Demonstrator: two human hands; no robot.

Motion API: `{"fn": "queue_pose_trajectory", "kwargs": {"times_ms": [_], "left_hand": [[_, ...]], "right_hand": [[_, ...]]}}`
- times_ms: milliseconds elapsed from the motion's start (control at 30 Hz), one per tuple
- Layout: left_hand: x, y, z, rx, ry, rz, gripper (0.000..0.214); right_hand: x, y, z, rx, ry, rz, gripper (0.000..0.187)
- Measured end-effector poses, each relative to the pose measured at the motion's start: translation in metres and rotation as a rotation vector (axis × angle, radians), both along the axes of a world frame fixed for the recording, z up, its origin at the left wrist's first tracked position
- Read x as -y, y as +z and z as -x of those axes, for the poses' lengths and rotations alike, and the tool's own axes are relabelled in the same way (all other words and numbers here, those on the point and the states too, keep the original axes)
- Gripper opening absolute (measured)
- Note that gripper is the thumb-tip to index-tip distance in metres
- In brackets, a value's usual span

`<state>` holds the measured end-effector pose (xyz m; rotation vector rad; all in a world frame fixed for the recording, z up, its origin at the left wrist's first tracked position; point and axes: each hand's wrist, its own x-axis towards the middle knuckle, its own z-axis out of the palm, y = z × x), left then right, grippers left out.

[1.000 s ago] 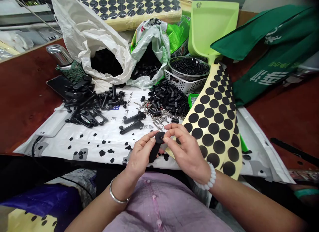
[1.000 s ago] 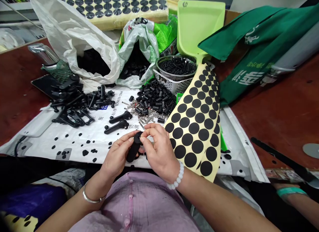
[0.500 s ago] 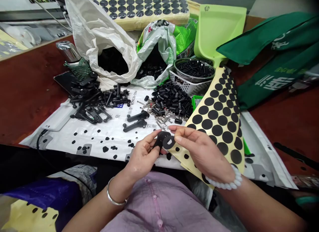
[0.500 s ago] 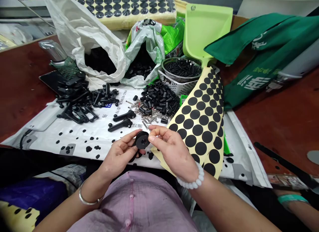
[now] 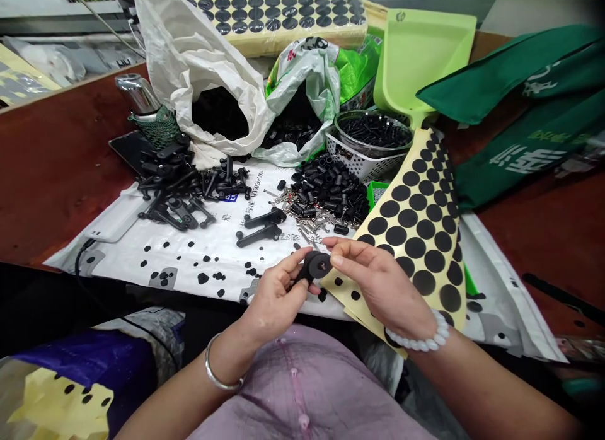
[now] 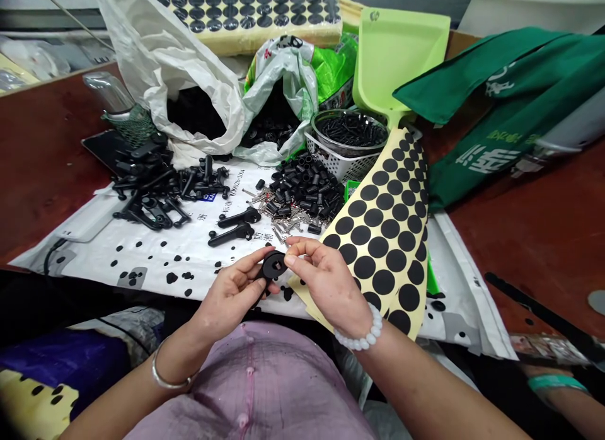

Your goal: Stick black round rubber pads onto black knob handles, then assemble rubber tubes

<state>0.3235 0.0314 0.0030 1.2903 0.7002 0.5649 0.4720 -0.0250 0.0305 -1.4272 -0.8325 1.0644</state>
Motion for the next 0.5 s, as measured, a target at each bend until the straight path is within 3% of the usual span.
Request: {"fn": "queue_pose_trajectory", "kwargs": {"times_ms": [500], "left_hand": [[-0.0021,-0.0047,-0.0013,-0.002,-0.032,-0.025,0.051]], "right_hand": [[-0.0019,-0.0058,-0.0017,0.077,0.003,0.003,0.015]]}}
